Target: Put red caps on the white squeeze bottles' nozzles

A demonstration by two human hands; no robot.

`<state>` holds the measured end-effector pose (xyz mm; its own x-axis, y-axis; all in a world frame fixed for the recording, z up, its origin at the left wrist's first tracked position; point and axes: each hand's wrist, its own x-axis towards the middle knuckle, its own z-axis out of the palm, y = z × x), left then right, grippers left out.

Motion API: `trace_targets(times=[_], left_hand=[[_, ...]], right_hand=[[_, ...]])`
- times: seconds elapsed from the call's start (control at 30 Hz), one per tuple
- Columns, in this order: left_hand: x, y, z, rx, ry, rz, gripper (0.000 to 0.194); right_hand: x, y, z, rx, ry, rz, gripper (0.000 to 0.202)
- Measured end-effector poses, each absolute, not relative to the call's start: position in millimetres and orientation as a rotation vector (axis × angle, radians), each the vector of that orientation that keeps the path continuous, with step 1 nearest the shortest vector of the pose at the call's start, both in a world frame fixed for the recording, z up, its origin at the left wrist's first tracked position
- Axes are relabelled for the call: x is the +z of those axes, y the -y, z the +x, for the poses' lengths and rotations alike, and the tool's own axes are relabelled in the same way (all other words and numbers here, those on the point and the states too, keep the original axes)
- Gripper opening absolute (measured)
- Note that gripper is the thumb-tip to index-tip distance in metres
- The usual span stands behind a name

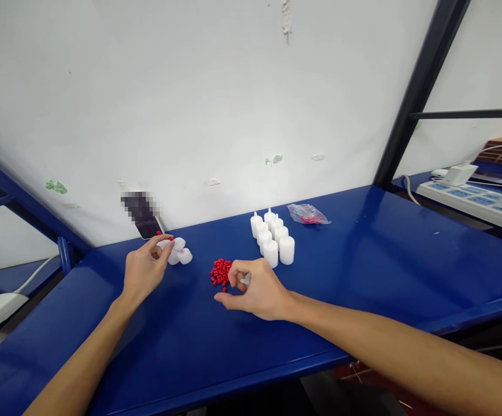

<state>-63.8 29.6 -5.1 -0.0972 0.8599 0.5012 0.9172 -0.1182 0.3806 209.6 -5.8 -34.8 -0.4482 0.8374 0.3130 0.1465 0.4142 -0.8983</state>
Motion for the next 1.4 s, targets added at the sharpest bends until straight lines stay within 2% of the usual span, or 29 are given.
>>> trace_targets(times=[0.1, 0.23, 0.33, 0.43, 0.57, 0.63, 0.77, 0.87, 1.0, 1.2, 1.3, 1.4], left_hand=[[-10.3, -32.3, -61.7, -0.824, 2.043, -2.039, 0.036], [-11.8, -34.9, -62.0, -0.707, 2.047, -1.988, 0.036], [-13.2, -31.2, -60.3, -0.763, 1.989, -1.984, 0.035], [-16.4, -19.1, -49.9, -0.769, 1.751, -2.349, 0.03], [-19.9, 0.4, -25.8, -0.475, 1.305, -2.923, 0.027], [-20.9, 5.1, -16.3, -0.412, 1.208, -2.984, 0.027], [-24.1, 4.5, -10.0, -0.345, 1.109, -2.975, 0.028], [-27.0, 2.7, -10.6, -0.331, 1.091, -2.985, 0.029], [-29.0, 4.0, -8.3, -0.551, 1.122, -3.031, 0.021], [-25.4, 15.0, 5.9, -1.392, 1.191, -2.941, 0.008], [-23.3, 20.1, 12.0, -1.476, 1.252, -2.962, 0.001], [-23.5, 21.5, 14.5, -1.457, 1.252, -3.04, 0.005]], right_hand=[[-32.3, 9.6, 212.3, 1.037, 1.924, -0.771, 0.033], [-31.8, 6.8, 214.9, 0.997, 1.925, -0.657, 0.012], [-31.7, 1.2, 214.7, 1.075, 1.882, -0.694, 0.014], [-29.3, -2.3, 213.7, 1.156, 1.844, -0.775, 0.014], [-23.0, -3.1, 212.9, 1.161, 1.831, -0.82, 0.005], [-20.7, -3.0, 212.6, 1.148, 1.837, -0.831, 0.009], [-22.2, -3.9, 211.4, 1.22, 1.802, -0.836, 0.028], [-26.4, -5.3, 211.4, 1.327, 1.741, -0.836, 0.032], [-30.9, -6.2, 214.0, 1.34, 1.768, -0.82, 0.029], [-32.2, 0.9, 214.4, 0.994, 2.125, -0.744, 0.037], [-31.8, 6.3, 211.2, 0.788, 2.275, -0.755, 0.031], [-31.0, 9.9, 207.9, 0.678, 2.359, -0.779, 0.028]])
